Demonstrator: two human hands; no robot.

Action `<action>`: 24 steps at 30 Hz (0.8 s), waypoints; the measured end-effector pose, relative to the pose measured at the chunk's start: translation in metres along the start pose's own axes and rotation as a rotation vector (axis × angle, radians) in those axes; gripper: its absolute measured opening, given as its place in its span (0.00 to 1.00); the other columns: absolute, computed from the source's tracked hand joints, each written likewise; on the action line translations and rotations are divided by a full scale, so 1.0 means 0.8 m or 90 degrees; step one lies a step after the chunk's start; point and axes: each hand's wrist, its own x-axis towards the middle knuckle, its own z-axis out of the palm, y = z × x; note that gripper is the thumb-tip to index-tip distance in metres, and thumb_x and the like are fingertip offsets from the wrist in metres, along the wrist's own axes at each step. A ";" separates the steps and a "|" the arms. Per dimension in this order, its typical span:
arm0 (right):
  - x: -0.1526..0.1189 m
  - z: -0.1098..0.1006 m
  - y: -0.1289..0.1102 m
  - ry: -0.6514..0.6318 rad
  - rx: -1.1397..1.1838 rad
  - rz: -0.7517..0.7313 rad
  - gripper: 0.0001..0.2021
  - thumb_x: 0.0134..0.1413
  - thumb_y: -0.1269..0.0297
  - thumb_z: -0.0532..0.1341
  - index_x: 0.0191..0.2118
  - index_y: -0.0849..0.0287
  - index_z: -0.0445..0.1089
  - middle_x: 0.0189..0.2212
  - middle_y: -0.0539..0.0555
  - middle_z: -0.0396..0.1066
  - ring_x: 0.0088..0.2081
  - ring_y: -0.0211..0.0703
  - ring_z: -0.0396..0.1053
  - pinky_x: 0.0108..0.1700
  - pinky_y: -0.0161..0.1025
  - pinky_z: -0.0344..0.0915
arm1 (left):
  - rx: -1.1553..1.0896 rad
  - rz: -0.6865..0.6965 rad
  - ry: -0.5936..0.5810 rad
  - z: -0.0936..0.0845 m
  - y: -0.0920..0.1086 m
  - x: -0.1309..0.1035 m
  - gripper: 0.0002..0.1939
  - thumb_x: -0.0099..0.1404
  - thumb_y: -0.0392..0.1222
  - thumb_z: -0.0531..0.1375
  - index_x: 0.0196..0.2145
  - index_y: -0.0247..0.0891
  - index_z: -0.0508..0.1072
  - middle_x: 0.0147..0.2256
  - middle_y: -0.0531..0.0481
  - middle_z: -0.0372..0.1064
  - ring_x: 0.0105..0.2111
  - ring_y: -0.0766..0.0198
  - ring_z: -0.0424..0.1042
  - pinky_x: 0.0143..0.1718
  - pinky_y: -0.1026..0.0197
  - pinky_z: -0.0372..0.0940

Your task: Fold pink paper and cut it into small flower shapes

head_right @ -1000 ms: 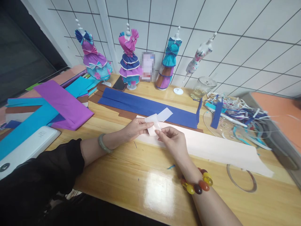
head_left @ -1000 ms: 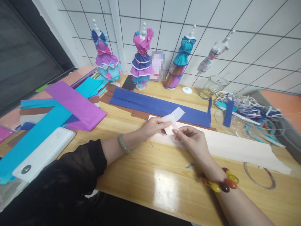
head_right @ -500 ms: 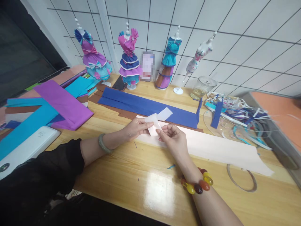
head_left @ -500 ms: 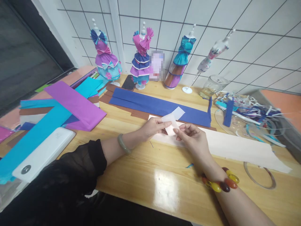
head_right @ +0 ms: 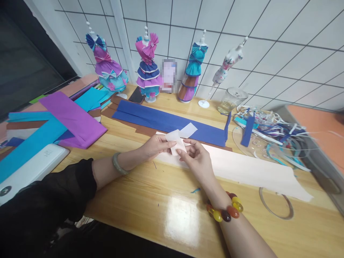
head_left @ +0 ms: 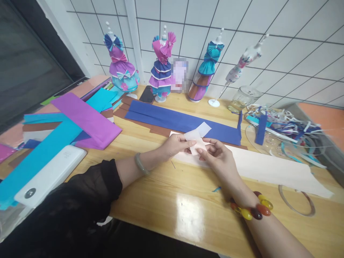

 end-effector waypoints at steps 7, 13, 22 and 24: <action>0.000 -0.001 0.006 -0.021 -0.004 -0.007 0.19 0.47 0.63 0.65 0.46 0.58 0.63 0.21 0.44 0.64 0.23 0.35 0.67 0.27 0.35 0.63 | -0.009 -0.009 0.011 0.004 0.003 0.000 0.19 0.48 0.46 0.66 0.34 0.27 0.75 0.32 0.42 0.71 0.29 0.67 0.68 0.34 0.61 0.62; 0.000 0.002 0.006 -0.050 0.029 0.012 0.23 0.45 0.62 0.65 0.49 0.58 0.61 0.24 0.47 0.69 0.24 0.37 0.68 0.29 0.37 0.65 | -0.012 -0.009 -0.006 0.003 0.003 -0.001 0.18 0.51 0.46 0.64 0.36 0.28 0.75 0.33 0.42 0.72 0.30 0.65 0.69 0.35 0.59 0.63; -0.001 0.002 0.007 -0.066 0.001 0.030 0.29 0.45 0.63 0.66 0.53 0.58 0.58 0.22 0.48 0.70 0.24 0.40 0.70 0.29 0.38 0.65 | -0.010 0.004 -0.003 0.002 0.000 -0.001 0.19 0.51 0.46 0.64 0.35 0.27 0.74 0.33 0.40 0.72 0.31 0.61 0.71 0.37 0.57 0.64; -0.001 0.003 0.008 -0.070 0.004 0.037 0.30 0.44 0.63 0.66 0.54 0.58 0.57 0.22 0.48 0.70 0.24 0.40 0.70 0.28 0.38 0.65 | -0.025 0.006 -0.007 0.001 -0.001 0.000 0.19 0.52 0.47 0.64 0.36 0.28 0.74 0.34 0.40 0.72 0.31 0.61 0.71 0.36 0.56 0.64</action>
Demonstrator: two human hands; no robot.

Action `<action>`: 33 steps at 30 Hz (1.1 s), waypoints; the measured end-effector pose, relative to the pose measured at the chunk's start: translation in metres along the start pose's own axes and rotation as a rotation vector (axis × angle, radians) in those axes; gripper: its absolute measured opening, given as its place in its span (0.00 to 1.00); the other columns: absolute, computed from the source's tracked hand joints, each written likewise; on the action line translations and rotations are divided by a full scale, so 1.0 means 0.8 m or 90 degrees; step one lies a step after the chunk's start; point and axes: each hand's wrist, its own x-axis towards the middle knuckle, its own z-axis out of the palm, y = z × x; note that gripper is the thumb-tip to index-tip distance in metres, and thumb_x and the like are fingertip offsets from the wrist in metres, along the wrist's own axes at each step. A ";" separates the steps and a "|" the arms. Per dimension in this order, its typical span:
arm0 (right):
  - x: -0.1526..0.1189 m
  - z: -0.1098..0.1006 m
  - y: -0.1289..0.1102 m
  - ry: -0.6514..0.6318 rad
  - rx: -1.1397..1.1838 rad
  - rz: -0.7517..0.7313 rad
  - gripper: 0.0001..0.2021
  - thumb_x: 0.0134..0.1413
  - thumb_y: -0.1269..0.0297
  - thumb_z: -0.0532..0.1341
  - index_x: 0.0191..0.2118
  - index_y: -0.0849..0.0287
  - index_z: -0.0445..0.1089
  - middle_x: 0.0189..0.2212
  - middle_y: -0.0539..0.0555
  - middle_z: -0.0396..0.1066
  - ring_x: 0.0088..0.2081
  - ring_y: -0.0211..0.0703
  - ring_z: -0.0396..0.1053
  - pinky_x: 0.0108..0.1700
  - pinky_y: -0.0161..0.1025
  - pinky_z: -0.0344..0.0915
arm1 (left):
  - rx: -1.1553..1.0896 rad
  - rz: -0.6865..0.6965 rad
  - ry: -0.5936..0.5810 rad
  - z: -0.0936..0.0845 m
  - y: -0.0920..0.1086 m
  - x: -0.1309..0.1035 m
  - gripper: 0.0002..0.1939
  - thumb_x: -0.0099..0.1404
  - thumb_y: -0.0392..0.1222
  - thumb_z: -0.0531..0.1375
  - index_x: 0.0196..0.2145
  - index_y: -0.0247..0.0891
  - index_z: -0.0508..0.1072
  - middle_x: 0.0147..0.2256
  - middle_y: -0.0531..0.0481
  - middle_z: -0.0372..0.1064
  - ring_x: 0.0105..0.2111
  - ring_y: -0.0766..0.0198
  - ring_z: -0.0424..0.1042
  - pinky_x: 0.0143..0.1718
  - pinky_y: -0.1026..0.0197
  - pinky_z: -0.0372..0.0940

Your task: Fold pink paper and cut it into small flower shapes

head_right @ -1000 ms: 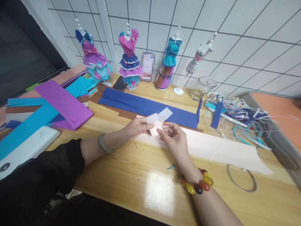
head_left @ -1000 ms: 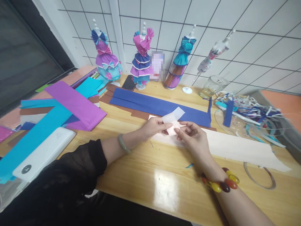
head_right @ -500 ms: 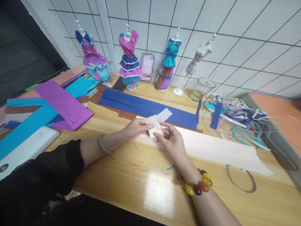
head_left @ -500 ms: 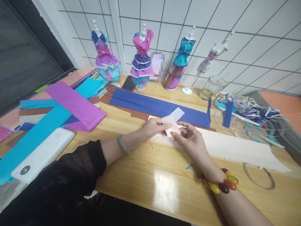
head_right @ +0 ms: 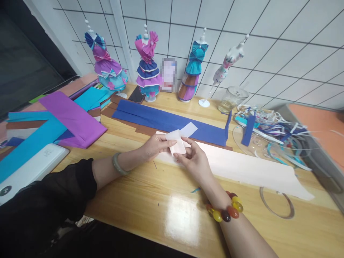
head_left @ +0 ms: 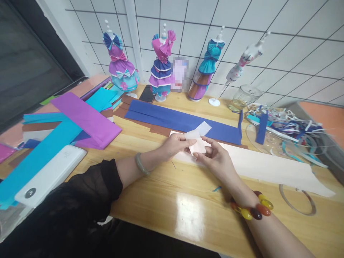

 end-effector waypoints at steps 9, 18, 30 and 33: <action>-0.001 0.002 -0.001 0.006 -0.046 0.013 0.34 0.45 0.63 0.65 0.58 0.59 0.54 0.22 0.49 0.71 0.24 0.41 0.70 0.28 0.38 0.65 | 0.013 -0.017 -0.011 0.000 0.002 -0.002 0.17 0.53 0.47 0.63 0.35 0.28 0.73 0.31 0.41 0.72 0.30 0.61 0.72 0.35 0.57 0.64; -0.001 0.001 -0.009 0.039 0.003 -0.036 0.29 0.47 0.60 0.64 0.55 0.58 0.58 0.27 0.51 0.71 0.29 0.40 0.69 0.32 0.39 0.66 | 0.105 -0.011 0.017 -0.003 -0.004 0.002 0.19 0.53 0.48 0.62 0.38 0.30 0.74 0.34 0.42 0.72 0.30 0.64 0.70 0.33 0.62 0.63; 0.003 -0.003 -0.003 0.081 0.066 -0.059 0.22 0.48 0.62 0.64 0.50 0.56 0.63 0.29 0.51 0.67 0.29 0.38 0.67 0.30 0.37 0.65 | 0.092 -0.021 -0.016 0.000 -0.003 0.000 0.21 0.52 0.46 0.64 0.40 0.30 0.73 0.33 0.42 0.73 0.29 0.66 0.71 0.32 0.62 0.65; 0.005 -0.003 0.001 0.073 0.098 -0.055 0.22 0.47 0.62 0.64 0.50 0.55 0.63 0.31 0.51 0.67 0.31 0.38 0.67 0.32 0.37 0.65 | 0.075 -0.040 -0.039 0.003 -0.001 -0.002 0.22 0.50 0.45 0.65 0.41 0.29 0.73 0.34 0.41 0.74 0.31 0.64 0.72 0.36 0.60 0.66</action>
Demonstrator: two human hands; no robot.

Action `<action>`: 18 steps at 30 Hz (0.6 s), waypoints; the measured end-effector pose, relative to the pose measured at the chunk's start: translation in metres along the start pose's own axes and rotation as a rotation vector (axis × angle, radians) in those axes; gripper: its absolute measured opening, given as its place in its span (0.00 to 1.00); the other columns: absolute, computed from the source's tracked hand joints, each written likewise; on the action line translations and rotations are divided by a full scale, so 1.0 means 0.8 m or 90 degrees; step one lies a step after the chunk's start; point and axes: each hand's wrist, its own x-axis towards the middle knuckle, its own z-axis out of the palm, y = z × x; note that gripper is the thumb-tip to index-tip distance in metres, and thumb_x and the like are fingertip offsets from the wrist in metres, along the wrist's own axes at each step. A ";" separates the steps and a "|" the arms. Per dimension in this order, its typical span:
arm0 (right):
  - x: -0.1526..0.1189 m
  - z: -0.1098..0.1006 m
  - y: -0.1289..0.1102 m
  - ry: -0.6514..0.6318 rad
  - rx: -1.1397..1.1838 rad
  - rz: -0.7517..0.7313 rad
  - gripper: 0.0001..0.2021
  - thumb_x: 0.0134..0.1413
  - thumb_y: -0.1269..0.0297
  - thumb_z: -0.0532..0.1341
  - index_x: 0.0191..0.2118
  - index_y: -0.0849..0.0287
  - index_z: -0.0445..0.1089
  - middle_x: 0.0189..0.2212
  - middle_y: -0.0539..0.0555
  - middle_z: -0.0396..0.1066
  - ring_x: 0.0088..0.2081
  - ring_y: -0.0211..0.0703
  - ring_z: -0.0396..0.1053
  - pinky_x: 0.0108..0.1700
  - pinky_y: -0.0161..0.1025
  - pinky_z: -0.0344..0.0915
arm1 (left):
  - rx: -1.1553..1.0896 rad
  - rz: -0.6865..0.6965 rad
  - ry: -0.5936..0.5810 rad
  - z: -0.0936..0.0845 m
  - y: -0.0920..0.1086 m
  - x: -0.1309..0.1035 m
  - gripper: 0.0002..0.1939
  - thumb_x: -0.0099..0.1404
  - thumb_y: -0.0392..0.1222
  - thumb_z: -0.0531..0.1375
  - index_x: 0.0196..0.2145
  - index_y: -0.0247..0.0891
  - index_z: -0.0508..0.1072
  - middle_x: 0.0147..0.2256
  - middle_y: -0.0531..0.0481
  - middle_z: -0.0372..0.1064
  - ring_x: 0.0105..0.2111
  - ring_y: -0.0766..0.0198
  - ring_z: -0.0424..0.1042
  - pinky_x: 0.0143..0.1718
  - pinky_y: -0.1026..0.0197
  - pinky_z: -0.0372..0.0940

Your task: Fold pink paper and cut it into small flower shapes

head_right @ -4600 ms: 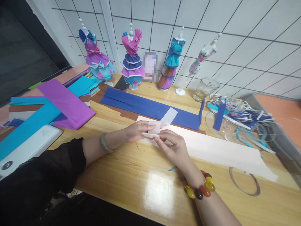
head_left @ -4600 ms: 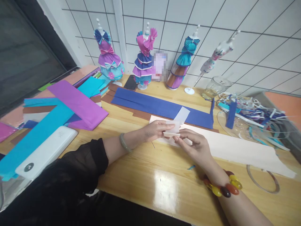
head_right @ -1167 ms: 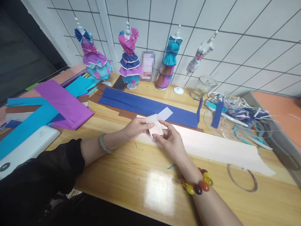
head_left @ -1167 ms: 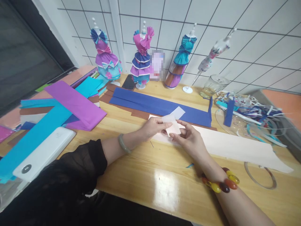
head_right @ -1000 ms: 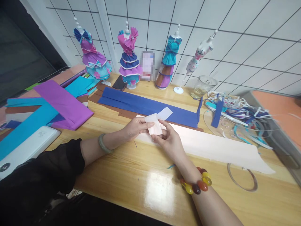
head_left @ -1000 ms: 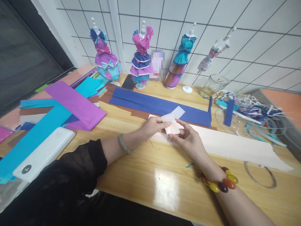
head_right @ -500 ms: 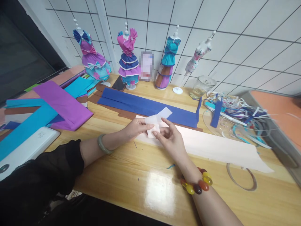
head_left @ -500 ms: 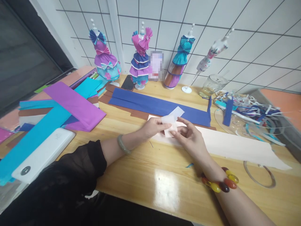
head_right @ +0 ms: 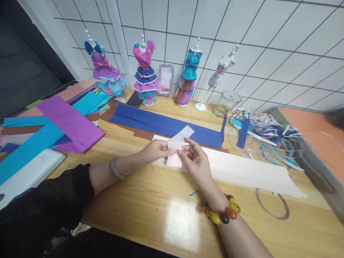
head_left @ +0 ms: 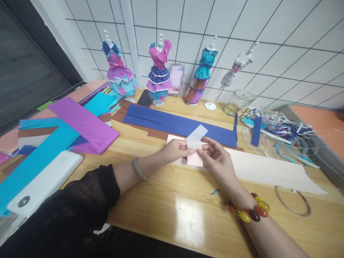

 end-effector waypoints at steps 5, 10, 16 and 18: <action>0.003 -0.002 0.006 0.006 0.030 -0.011 0.23 0.46 0.63 0.65 0.50 0.54 0.63 0.30 0.50 0.65 0.29 0.37 0.65 0.30 0.36 0.64 | -0.013 0.005 -0.021 0.003 0.004 -0.003 0.24 0.49 0.43 0.66 0.44 0.30 0.71 0.38 0.40 0.73 0.37 0.60 0.73 0.42 0.58 0.65; 0.005 -0.001 0.003 0.033 0.001 -0.027 0.22 0.45 0.62 0.65 0.48 0.55 0.63 0.29 0.49 0.65 0.29 0.37 0.64 0.31 0.37 0.64 | -0.001 -0.007 0.008 -0.001 0.002 -0.001 0.16 0.52 0.45 0.64 0.35 0.31 0.71 0.29 0.46 0.73 0.28 0.65 0.72 0.34 0.61 0.65; 0.003 0.003 -0.001 0.021 0.011 -0.020 0.21 0.46 0.61 0.64 0.48 0.55 0.63 0.31 0.51 0.66 0.29 0.37 0.65 0.32 0.38 0.64 | 0.000 0.012 0.006 -0.001 0.003 -0.002 0.11 0.53 0.42 0.63 0.31 0.32 0.69 0.28 0.50 0.72 0.27 0.68 0.70 0.33 0.64 0.63; 0.002 0.004 -0.002 0.010 0.021 -0.020 0.21 0.46 0.63 0.64 0.48 0.55 0.63 0.31 0.50 0.65 0.28 0.36 0.63 0.31 0.37 0.63 | 0.008 0.014 0.010 0.000 0.005 -0.003 0.11 0.52 0.42 0.63 0.31 0.32 0.69 0.29 0.50 0.72 0.27 0.69 0.70 0.33 0.64 0.63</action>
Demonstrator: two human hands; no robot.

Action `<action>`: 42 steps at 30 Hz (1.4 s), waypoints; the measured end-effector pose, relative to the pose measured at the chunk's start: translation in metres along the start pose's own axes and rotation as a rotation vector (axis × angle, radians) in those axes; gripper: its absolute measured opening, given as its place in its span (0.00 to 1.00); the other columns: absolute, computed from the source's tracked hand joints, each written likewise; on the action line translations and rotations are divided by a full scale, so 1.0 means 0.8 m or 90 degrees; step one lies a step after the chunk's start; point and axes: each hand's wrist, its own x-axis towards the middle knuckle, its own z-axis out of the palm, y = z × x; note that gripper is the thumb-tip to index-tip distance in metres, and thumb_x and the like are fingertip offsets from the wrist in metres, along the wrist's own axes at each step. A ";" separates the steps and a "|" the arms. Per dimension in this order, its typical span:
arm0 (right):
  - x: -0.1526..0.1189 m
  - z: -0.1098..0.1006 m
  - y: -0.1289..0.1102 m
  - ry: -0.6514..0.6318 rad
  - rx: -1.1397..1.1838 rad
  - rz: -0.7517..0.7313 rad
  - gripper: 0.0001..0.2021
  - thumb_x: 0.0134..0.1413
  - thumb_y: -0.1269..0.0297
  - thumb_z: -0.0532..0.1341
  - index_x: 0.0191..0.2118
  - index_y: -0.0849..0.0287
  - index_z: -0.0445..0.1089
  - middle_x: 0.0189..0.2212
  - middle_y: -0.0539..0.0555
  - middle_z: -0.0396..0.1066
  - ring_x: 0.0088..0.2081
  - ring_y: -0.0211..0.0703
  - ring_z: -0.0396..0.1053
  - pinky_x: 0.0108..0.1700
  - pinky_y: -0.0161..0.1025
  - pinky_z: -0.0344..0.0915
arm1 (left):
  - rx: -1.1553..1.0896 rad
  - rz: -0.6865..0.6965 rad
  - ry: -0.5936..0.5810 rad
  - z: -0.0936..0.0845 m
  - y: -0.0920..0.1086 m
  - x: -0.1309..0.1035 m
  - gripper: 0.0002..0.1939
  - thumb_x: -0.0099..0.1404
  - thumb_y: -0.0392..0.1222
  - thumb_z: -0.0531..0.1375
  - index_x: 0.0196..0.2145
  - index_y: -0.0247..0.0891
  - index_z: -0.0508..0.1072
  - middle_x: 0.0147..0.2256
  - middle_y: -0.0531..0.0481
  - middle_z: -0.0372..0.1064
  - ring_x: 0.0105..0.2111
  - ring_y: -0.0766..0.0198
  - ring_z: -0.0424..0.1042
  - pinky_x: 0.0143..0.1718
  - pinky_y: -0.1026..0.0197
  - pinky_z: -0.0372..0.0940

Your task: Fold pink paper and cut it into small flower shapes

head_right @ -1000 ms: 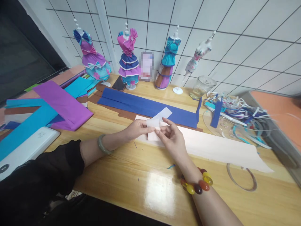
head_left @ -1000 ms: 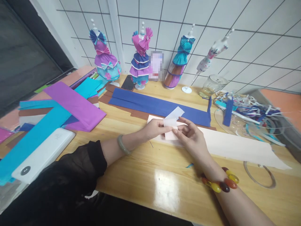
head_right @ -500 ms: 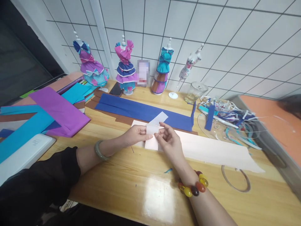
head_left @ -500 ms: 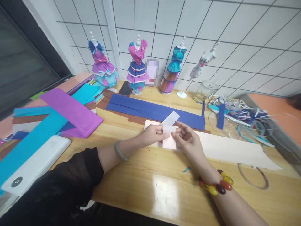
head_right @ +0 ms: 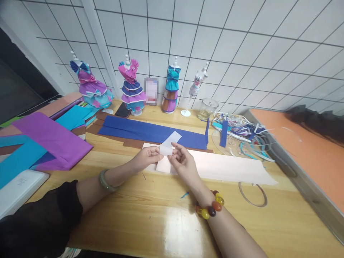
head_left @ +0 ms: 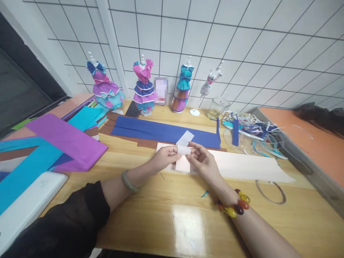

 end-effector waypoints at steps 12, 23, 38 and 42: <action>0.003 -0.003 0.001 -0.017 0.035 -0.009 0.20 0.46 0.63 0.63 0.47 0.55 0.64 0.30 0.49 0.66 0.30 0.36 0.64 0.34 0.37 0.62 | -0.040 -0.021 0.006 0.000 0.007 0.000 0.17 0.50 0.40 0.65 0.39 0.34 0.73 0.35 0.46 0.73 0.33 0.64 0.71 0.40 0.60 0.63; 0.004 -0.006 0.000 -0.034 0.067 0.005 0.21 0.45 0.62 0.64 0.47 0.55 0.64 0.32 0.51 0.68 0.36 0.41 0.68 0.40 0.40 0.64 | -0.103 -0.049 0.008 -0.004 0.006 0.001 0.11 0.49 0.38 0.64 0.33 0.34 0.75 0.30 0.48 0.73 0.30 0.67 0.69 0.37 0.62 0.62; 0.006 -0.017 -0.002 -0.065 0.090 0.021 0.22 0.45 0.63 0.64 0.48 0.54 0.65 0.35 0.52 0.71 0.37 0.41 0.70 0.42 0.41 0.65 | -0.209 -0.060 -0.067 -0.009 0.010 0.004 0.11 0.51 0.32 0.60 0.35 0.30 0.75 0.33 0.40 0.73 0.32 0.62 0.70 0.38 0.59 0.63; 0.006 -0.013 -0.005 -0.047 0.067 0.006 0.23 0.41 0.63 0.67 0.47 0.54 0.66 0.32 0.51 0.70 0.35 0.40 0.69 0.40 0.40 0.66 | -0.202 -0.067 -0.067 -0.009 0.011 0.002 0.10 0.50 0.35 0.63 0.33 0.31 0.75 0.33 0.41 0.73 0.31 0.63 0.71 0.40 0.58 0.63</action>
